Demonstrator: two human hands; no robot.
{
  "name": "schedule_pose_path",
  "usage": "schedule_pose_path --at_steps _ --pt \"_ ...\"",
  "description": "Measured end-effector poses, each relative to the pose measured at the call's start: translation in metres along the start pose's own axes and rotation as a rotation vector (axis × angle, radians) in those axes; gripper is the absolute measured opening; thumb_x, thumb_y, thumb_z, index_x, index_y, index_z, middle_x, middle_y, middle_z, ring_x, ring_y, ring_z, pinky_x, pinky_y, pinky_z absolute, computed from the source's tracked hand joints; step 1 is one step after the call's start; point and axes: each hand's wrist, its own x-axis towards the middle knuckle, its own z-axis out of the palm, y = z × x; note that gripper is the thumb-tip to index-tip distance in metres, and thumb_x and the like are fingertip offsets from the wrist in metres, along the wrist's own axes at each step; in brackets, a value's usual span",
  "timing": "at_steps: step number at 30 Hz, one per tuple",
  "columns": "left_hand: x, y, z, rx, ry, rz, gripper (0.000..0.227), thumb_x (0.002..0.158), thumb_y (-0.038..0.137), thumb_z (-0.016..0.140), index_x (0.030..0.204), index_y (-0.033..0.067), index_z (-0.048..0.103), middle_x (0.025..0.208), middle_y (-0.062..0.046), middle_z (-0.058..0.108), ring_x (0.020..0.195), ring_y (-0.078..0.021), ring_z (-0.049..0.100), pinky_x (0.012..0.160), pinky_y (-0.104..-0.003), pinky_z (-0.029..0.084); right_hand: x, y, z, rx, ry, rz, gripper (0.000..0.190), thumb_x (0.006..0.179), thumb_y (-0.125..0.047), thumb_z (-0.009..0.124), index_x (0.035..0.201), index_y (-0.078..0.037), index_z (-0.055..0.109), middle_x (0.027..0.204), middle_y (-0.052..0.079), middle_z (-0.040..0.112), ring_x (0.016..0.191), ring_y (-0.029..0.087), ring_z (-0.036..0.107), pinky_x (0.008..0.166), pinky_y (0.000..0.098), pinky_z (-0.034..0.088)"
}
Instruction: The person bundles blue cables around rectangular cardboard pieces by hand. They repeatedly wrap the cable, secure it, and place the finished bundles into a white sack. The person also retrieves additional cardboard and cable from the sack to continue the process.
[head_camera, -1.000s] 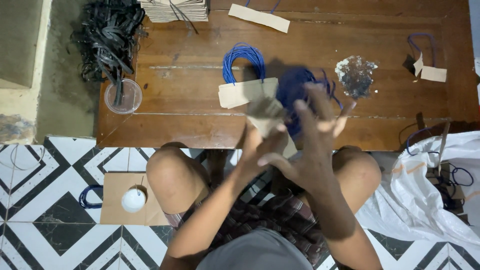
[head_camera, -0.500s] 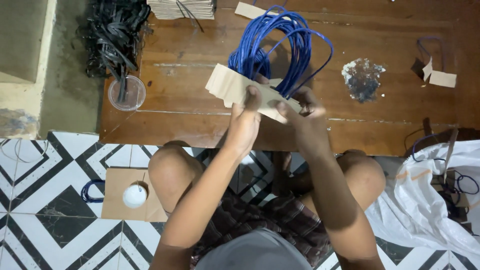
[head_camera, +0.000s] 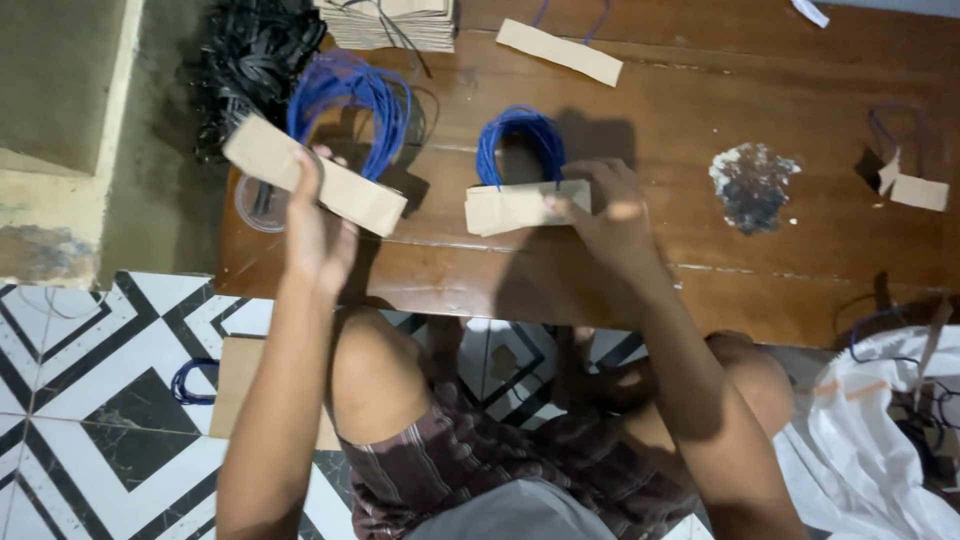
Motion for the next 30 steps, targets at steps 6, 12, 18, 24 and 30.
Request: schedule_pose_path --at_steps 6,12,18,24,30 --pt "-0.046 -0.036 0.046 -0.164 -0.092 0.050 0.044 0.095 0.051 0.061 0.126 0.0212 0.053 0.115 0.000 0.058 0.111 -0.0154 0.065 0.108 -0.036 0.053 0.004 -0.022 0.015 0.264 -0.185 0.074 0.026 0.097 -0.028 0.077 0.115 -0.011 0.075 0.105 0.014 0.072 0.099 0.034 0.069 0.089 0.0436 0.055" --pt "-0.074 -0.088 0.112 -0.142 -0.187 0.023 0.045 0.102 0.051 0.054 0.132 0.0174 0.054 0.120 -0.003 0.059 0.116 -0.0145 0.059 0.111 -0.036 0.048 -0.002 -0.067 0.018 0.646 -0.294 0.377 0.067 0.090 -0.032 0.076 0.147 -0.009 0.051 0.143 0.026 0.054 0.127 0.043 0.060 0.099 0.0523 0.055" --pt "-0.062 -0.100 0.108 -0.017 -0.165 -0.007 0.049 0.094 0.023 0.079 0.133 0.0089 0.053 0.119 -0.006 0.065 0.108 -0.0160 0.066 0.100 -0.036 0.055 -0.003 -0.043 -0.001 0.765 -0.104 0.437 0.056 0.082 -0.015 0.087 0.132 -0.006 0.063 0.122 0.014 0.066 0.105 0.022 0.066 0.084 0.0371 0.063" --pt "-0.061 -0.075 0.085 0.449 -0.231 0.182 0.070 0.081 0.021 0.085 0.143 0.0182 0.052 0.139 -0.016 0.048 0.132 -0.0328 0.046 0.109 -0.048 0.046 0.014 -0.017 -0.027 0.558 -0.281 0.311 0.054 0.083 -0.011 0.081 0.132 0.000 0.063 0.121 0.018 0.067 0.102 0.027 0.064 0.077 0.0367 0.061" --pt "-0.063 -0.063 0.087 1.159 -0.281 -0.002 0.075 0.076 0.041 0.085 0.133 0.0420 0.035 0.151 -0.012 0.052 0.137 -0.0449 0.051 0.111 -0.058 0.042 0.012 0.004 -0.041 0.095 -0.439 0.315 0.057 0.085 -0.021 0.082 0.133 0.004 0.064 0.127 0.032 0.067 0.126 0.050 0.059 0.100 0.0589 0.051"
